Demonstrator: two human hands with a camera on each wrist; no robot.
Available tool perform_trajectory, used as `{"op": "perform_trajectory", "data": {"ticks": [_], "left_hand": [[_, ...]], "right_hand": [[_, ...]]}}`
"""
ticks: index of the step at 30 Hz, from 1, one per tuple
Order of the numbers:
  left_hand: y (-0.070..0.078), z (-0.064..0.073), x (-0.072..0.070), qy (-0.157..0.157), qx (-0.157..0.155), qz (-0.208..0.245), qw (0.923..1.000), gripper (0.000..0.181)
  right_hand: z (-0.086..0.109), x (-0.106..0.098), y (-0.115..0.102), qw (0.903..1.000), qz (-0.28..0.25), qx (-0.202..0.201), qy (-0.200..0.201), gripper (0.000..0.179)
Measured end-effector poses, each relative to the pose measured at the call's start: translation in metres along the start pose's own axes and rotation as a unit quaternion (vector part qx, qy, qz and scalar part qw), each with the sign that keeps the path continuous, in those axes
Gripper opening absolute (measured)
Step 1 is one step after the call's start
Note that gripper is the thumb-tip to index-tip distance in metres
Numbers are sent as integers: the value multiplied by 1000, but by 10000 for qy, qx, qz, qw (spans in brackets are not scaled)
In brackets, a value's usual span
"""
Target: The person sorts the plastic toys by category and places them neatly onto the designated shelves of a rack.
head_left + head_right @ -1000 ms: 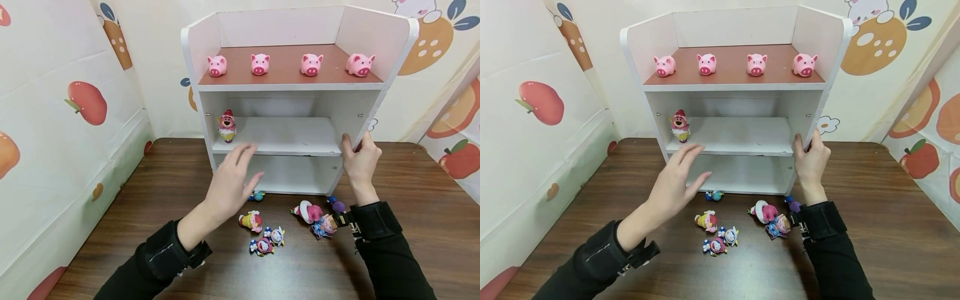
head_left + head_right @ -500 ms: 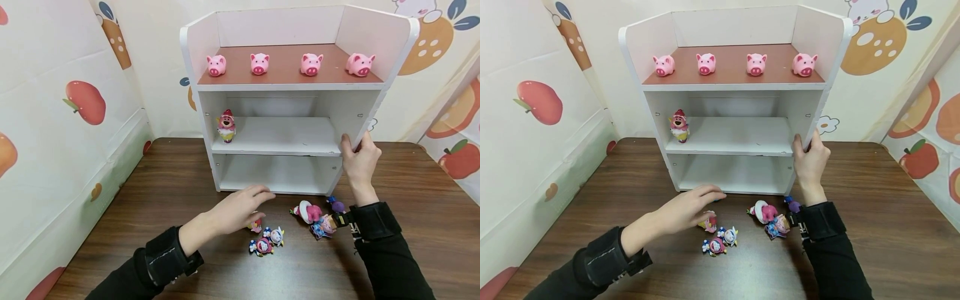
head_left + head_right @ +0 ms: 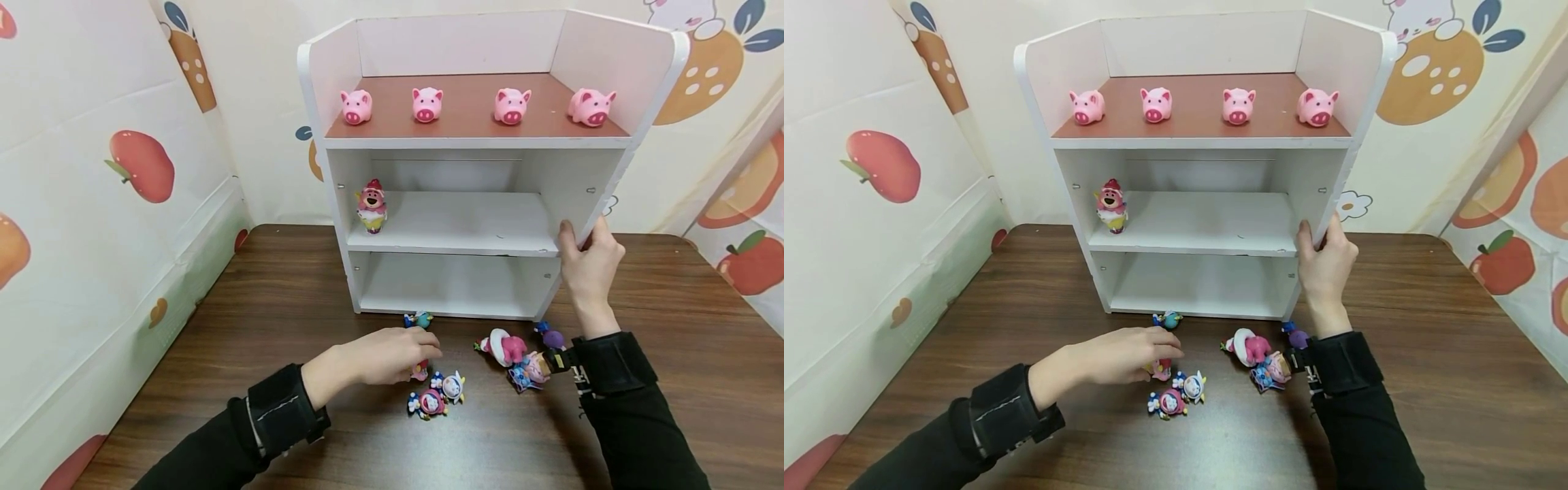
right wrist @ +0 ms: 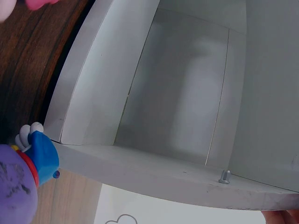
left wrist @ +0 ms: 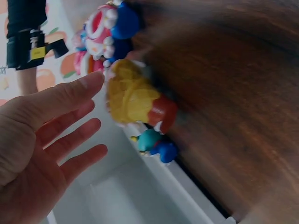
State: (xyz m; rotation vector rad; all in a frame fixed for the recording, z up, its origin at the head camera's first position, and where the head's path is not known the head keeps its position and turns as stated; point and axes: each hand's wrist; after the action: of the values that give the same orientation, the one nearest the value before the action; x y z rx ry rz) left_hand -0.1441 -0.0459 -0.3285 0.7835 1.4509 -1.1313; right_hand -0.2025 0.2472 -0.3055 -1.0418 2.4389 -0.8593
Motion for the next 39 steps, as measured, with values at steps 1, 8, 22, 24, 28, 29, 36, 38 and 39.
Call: {"op": "perform_trajectory", "data": {"ticks": [1, 8, 22, 24, 28, 29, 36, 38, 39], "left_hand": [[0, -1, 2, -3, 38, -89, 10000, 41], [2, -6, 13, -48, 164, -529, 9985, 28], [3, -7, 19, -176, 53, -573, 9982, 12], [2, -7, 20, -93, -5, -451, 9989, 12], [0, -5, 22, 103, -124, -387, 9991, 11], [0, -4, 23, 151, -167, -414, 9989, 10], [-2, -1, 22, 579, -520, -515, 9956, 21], [-3, -1, 21, 780, -689, -519, 9932, 25], [-3, 0, 20, 889, -779, -518, 9916, 27]], "right_hand": [[0, 0, 0, 10000, -6, -1, -1, 28], [0, 0, 0, 10000, -20, 5, -23, 28], [0, 0, 1, 10000, -1, 34, -40, 29], [0, 0, 1, 10000, -11, 19, -23, 29], [0, 0, 1, 10000, -64, -51, 6, 28], [0, 0, 1, 9999, -85, -66, 11, 28], [0, 0, 1, 9999, -134, -105, 12, 27], [0, 0, 1, 9998, -142, -115, 5, 28], [0, 0, 1, 9998, -147, -116, -3, 28]]}}
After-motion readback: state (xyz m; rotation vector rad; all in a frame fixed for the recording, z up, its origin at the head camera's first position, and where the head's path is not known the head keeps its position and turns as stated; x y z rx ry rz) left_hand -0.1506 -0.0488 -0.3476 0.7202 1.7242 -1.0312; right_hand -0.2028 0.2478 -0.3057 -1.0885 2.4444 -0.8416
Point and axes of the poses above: each hand's wrist, its own z-axis away from the middle knuckle, its own x-axis out of the palm, y = z × x, and after that the axes turned 14 degrees about -z, right-handed
